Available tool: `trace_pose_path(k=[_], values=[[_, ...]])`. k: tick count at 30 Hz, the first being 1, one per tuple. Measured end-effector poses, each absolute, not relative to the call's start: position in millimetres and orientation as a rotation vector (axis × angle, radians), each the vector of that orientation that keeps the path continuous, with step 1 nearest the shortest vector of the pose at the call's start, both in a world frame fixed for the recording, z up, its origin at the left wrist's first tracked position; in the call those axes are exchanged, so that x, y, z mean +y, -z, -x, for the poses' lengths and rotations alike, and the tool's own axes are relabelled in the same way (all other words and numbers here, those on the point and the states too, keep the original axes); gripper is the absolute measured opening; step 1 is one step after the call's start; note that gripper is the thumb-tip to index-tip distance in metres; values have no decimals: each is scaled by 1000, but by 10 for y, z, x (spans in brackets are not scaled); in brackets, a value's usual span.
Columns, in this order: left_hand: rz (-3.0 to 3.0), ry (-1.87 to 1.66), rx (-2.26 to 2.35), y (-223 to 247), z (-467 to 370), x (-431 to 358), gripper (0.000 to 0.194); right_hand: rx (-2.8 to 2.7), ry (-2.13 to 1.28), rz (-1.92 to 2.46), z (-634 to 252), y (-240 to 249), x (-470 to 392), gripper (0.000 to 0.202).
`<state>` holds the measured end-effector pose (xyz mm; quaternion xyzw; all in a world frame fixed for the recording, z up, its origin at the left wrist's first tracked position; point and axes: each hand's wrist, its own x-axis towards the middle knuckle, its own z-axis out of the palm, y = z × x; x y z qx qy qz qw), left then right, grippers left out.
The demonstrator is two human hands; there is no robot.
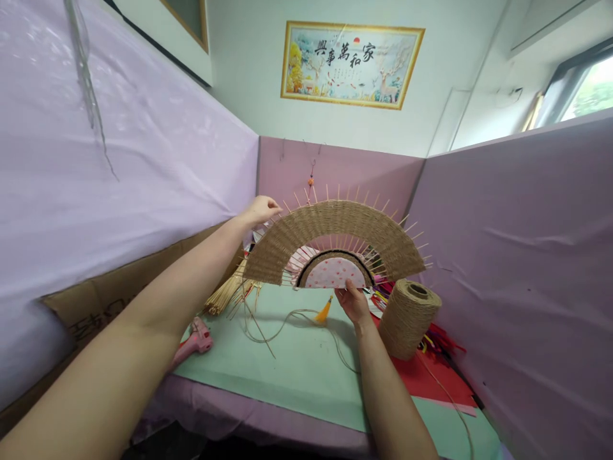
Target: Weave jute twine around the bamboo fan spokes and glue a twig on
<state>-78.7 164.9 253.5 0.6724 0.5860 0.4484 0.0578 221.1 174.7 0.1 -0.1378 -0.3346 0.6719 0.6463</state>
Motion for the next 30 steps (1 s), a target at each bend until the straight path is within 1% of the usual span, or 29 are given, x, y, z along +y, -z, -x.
trace_pose_path(k=[1,2,5,6,7,11,15,17,19,22,24,25,26,30], values=[[-2044,-1296,1748,-2482,853,1643,11,-761,-1531,317,-2215,4,1751,35],[-2034,-1282,1731,-2432,909,1640,18,-761,-1534,321,-2217,8,1753,33],[-1919,-1353,1695,-2304,1018,1651,49,-761,-1543,331,-2214,16,1753,29],[-1870,-1363,1664,-2271,1038,1659,54,-761,-1545,333,-2212,17,1751,28],[-1829,-1355,1623,-2244,1052,1669,54,-759,-1546,333,-2210,15,1749,28],[-1774,-1268,1510,-2190,1077,1693,42,-732,-1539,304,-2205,8,1748,30],[-1789,-1252,1465,-2174,1075,1679,38,-713,-1547,305,-2202,14,1759,30],[-1784,-1259,1450,-2166,1076,1657,37,-723,-1538,323,-2201,19,1763,29],[-1778,-1281,1437,-2153,1093,1619,41,-727,-1525,335,-2203,21,1764,28],[-1734,-1540,1438,-2094,1157,1521,51,-707,-1516,327,-2226,12,1766,26],[-1644,-1794,1502,-2003,1207,1440,49,-700,-1513,320,-2252,4,1772,24],[-1606,-1858,1551,-1941,1227,1401,46,-703,-1509,318,-2265,1,1776,23],[-1590,-1856,1606,-1871,1240,1368,44,-707,-1502,316,-2277,0,1780,23],[-1659,-1603,1683,-1607,1235,1314,41,-722,-1474,311,-2299,4,1795,26]])
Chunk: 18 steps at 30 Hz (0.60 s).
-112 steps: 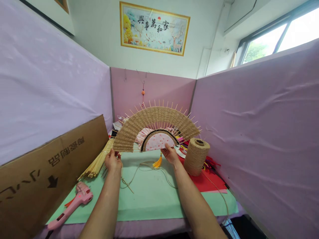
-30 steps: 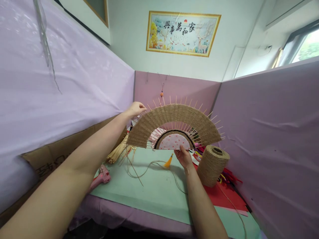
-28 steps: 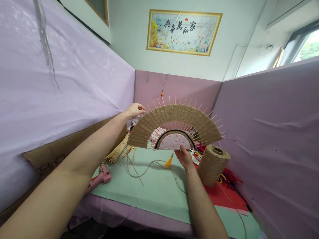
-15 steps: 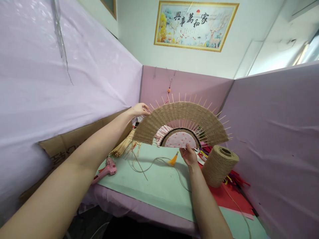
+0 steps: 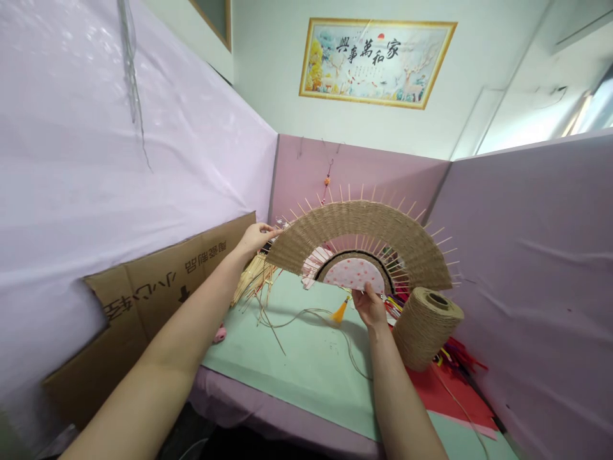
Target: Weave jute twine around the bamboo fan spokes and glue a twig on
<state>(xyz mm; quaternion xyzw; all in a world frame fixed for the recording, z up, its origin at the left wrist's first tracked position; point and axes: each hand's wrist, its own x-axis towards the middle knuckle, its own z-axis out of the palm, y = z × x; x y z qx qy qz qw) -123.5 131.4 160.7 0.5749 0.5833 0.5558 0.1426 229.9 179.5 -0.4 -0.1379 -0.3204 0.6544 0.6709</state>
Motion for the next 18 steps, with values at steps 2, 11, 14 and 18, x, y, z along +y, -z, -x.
trace_pose_path(k=[2,11,14,18], values=[[-1676,-1576,1579,-1545,1213,1326,38,-722,-1485,311,-2304,9,1800,26],[-1659,-1493,1466,-1555,1217,1335,18,-686,-1493,366,-2304,55,1837,28],[-1585,-1569,1505,-1503,1280,1301,22,-686,-1512,371,-2292,62,1840,26],[-1183,-2001,1445,-1327,1265,1237,35,-658,-1507,334,-2300,47,1837,16]])
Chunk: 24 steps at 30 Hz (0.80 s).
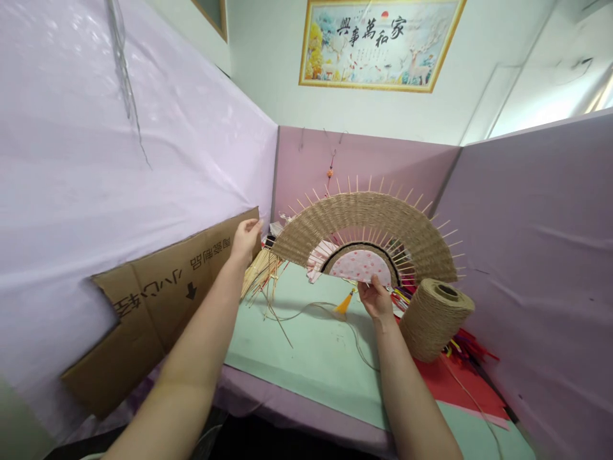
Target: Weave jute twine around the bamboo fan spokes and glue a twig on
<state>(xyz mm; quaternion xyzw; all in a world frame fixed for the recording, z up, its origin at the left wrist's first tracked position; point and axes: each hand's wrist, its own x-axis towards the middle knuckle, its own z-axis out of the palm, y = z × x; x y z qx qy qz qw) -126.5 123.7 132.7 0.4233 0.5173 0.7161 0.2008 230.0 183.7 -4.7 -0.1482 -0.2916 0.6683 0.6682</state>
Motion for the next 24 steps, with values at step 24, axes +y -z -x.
trace_pose_path(k=[24], values=[[-1291,-1927,1771,-671,1011,1054,22,-617,-1479,314,-2296,-35,1770,19]])
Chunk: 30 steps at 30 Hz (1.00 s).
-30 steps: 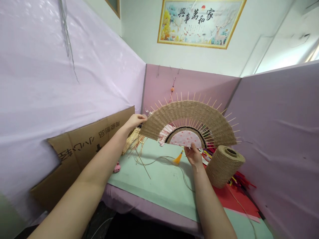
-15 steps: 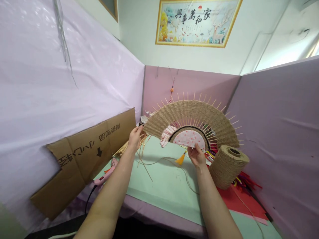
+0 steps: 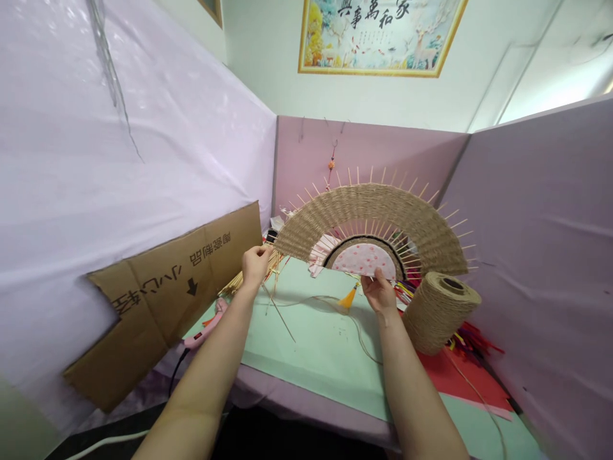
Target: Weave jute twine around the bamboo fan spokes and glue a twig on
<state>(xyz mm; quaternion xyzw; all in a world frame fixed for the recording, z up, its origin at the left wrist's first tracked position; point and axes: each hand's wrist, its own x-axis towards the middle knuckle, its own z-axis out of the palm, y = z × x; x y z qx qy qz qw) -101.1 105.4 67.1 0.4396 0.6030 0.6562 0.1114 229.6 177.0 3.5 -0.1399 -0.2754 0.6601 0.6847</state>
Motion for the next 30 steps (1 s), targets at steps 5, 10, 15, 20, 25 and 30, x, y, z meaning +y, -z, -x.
trace_pose_path(k=[5,10,15,20,25,30], values=[[-1686,-1858,1867,-727,1057,1008,9,-624,-1501,310,-2289,-73,1735,14],[-2085,-1871,1917,-744,1138,1026,17,-640,-1507,299,-2302,-73,1734,15],[-2219,-1971,1785,-734,1228,1043,15,-656,-1510,304,-2308,-52,1746,13],[-2314,-1938,1735,-756,1290,1013,15,-649,-1518,311,-2310,-55,1744,12],[-2287,-1814,1719,-799,1332,975,14,-631,-1523,315,-2318,-67,1745,11],[-2146,-1740,1766,-816,1381,960,9,-639,-1534,326,-2334,-62,1747,11]])
